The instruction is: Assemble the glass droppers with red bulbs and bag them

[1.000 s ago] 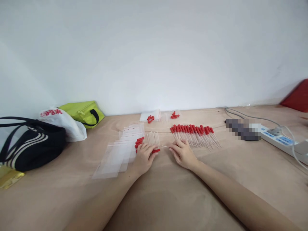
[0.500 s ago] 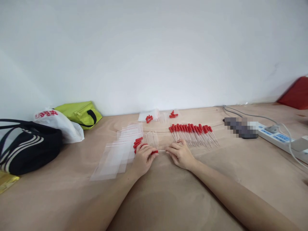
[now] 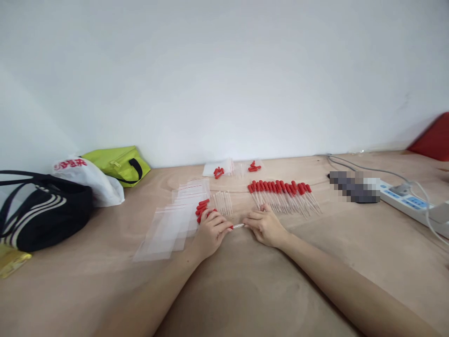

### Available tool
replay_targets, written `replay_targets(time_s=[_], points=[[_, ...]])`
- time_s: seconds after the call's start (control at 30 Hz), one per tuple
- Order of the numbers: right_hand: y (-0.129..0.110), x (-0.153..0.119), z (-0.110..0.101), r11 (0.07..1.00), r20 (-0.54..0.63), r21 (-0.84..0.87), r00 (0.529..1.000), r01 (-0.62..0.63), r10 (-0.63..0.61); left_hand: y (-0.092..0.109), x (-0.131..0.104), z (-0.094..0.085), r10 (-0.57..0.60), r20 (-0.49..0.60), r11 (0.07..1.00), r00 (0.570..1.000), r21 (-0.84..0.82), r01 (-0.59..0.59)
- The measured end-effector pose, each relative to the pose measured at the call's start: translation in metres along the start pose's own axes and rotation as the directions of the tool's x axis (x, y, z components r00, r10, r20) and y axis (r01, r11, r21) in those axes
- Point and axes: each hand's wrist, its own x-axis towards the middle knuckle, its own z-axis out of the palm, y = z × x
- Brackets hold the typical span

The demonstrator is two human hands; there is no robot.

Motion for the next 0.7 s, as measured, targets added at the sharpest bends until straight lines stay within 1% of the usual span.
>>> replay_targets(time_s=[0.13, 0.3, 0.43, 0.7], points=[[-0.001, 0.001, 0.001, 0.999, 0.011, -0.032, 1.0, 0.01, -0.009, 0.0, 0.001, -0.002, 0.037, 0.037, 0.999, 0.999, -0.002, -0.037], [-0.005, 0.0, 0.002, 0.997, -0.011, -0.07, 1.0, -0.02, 0.02, 0.001, 0.0, -0.003, 0.028, 0.056, 0.999, 0.998, 0.033, -0.03], [-0.009, -0.001, 0.003, 0.996, -0.033, -0.082, 0.999, -0.042, 0.039, 0.001, 0.0, -0.003, 0.012, 0.052, 0.998, 0.999, 0.065, -0.015], [-0.011, 0.001, 0.005, 0.998, -0.034, -0.042, 0.998, -0.045, 0.043, 0.004, 0.002, -0.003, 0.045, 0.04, 0.996, 0.998, 0.07, -0.048]])
